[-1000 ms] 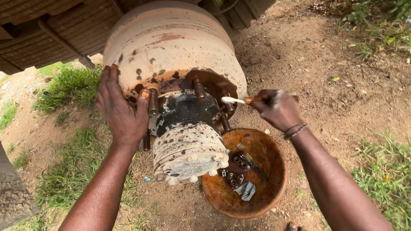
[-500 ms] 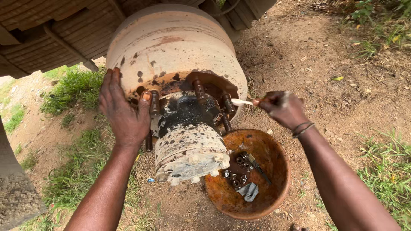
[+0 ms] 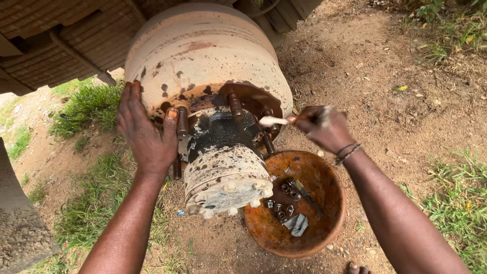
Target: The person cleans a vehicle wheel hub by scrubbing it with a toothbrush and applying a liquid from a container, while using a bowl to catch runoff.
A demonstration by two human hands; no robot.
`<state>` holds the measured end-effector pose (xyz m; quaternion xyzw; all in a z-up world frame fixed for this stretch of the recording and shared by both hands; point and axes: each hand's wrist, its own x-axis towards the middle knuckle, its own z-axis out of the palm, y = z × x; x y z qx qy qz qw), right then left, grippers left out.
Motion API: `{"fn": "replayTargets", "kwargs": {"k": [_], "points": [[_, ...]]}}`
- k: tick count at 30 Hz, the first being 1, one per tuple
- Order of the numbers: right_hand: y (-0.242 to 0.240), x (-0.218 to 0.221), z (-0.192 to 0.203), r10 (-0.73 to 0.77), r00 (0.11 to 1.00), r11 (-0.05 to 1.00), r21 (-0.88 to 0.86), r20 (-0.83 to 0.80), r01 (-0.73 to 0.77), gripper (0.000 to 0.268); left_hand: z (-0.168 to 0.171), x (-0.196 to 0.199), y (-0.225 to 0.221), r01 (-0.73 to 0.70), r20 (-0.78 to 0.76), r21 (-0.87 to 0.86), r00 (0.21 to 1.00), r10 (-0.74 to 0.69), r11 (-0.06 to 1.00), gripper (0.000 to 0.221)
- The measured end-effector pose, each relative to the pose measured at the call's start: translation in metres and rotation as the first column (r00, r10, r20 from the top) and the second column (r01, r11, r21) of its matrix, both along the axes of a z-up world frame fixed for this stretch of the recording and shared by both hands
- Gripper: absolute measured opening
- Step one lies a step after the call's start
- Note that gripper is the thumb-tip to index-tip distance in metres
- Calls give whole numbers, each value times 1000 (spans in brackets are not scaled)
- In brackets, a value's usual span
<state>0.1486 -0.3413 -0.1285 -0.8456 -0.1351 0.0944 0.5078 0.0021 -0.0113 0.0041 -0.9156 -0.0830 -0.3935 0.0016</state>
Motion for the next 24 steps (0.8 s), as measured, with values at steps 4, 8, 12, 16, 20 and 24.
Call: {"fn": "replayTargets", "kwargs": {"k": [4, 8, 12, 16, 20, 24], "points": [[0, 2, 6, -27, 1000, 999, -32, -14, 26, 31, 2, 0, 0, -15, -8, -6, 1000, 15, 1000, 89], [-8, -2, 7, 43, 998, 991, -125, 40, -37, 33, -2, -1, -2, -5, -14, -13, 1000, 5, 1000, 89], [-7, -5, 13, -4, 1000, 987, -159, 7, 5, 39, 1, 0, -2, -13, -10, -2, 1000, 13, 1000, 87], [-8, -6, 2, 35, 999, 997, 71, -27, -33, 30, 0, 1, -3, 7, -15, -22, 1000, -8, 1000, 88], [-12, 3, 2, 9, 1000, 959, -284, -23, -15, 39, 2, 1, -1, -9, -18, -4, 1000, 9, 1000, 89], [-5, 5, -7, 38, 999, 998, 60, -7, -38, 28, -3, -1, 1, 4, -21, -5, 1000, -4, 1000, 83]]}}
